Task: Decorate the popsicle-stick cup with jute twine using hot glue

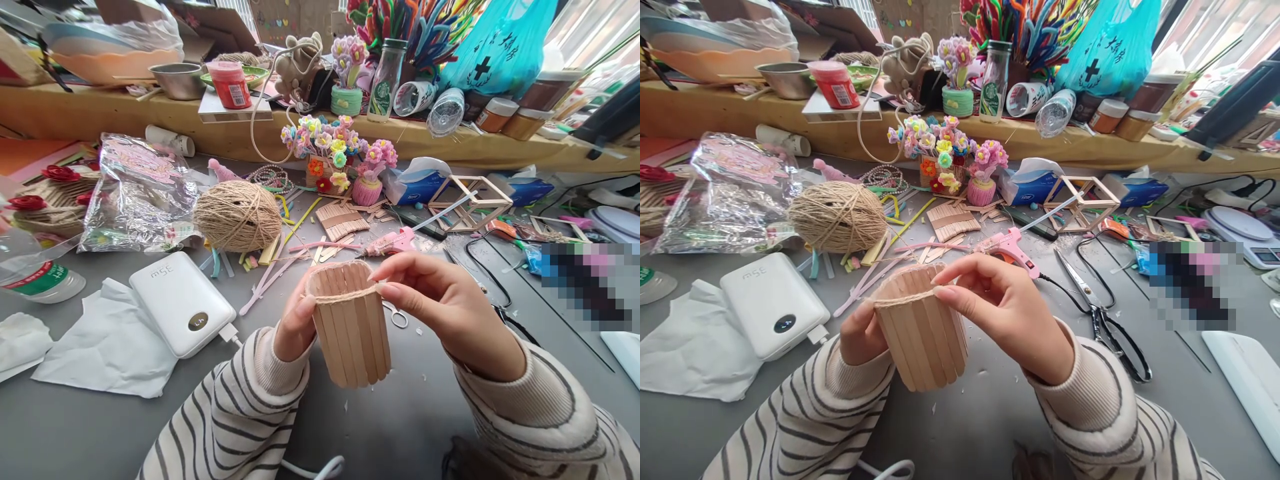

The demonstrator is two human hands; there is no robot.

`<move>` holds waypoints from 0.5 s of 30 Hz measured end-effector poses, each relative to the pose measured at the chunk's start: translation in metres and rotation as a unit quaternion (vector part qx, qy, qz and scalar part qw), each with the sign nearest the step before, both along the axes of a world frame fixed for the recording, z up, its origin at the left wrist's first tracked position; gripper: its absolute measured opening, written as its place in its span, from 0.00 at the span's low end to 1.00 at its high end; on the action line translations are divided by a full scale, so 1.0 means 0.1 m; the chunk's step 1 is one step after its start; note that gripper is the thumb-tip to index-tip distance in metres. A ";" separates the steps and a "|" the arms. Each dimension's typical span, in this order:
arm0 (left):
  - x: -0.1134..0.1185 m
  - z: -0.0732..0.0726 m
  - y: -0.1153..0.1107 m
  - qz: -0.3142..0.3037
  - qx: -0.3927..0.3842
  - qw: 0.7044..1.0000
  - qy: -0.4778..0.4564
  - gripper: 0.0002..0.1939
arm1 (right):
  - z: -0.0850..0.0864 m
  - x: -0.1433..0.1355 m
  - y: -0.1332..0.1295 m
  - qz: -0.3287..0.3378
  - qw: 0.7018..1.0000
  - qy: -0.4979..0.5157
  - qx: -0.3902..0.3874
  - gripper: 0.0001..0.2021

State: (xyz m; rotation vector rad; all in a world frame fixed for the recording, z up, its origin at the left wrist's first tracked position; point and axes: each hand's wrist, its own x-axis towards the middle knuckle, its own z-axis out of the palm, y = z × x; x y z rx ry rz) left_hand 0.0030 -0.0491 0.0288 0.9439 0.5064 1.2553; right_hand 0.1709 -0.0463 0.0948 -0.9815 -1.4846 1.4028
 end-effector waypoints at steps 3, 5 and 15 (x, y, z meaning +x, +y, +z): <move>-0.03 0.00 -0.01 0.002 -0.004 1.000 -0.016 0.23 | 0.00 0.00 0.01 0.017 1.000 0.021 -0.014 0.03; -0.04 0.00 -0.02 0.000 0.001 1.000 -0.018 0.23 | 0.00 0.01 0.00 0.029 0.999 0.036 -0.024 0.05; -0.05 0.07 -0.06 0.011 0.016 0.999 -0.029 0.22 | 0.01 0.03 -0.06 0.073 0.993 0.087 -0.024 0.09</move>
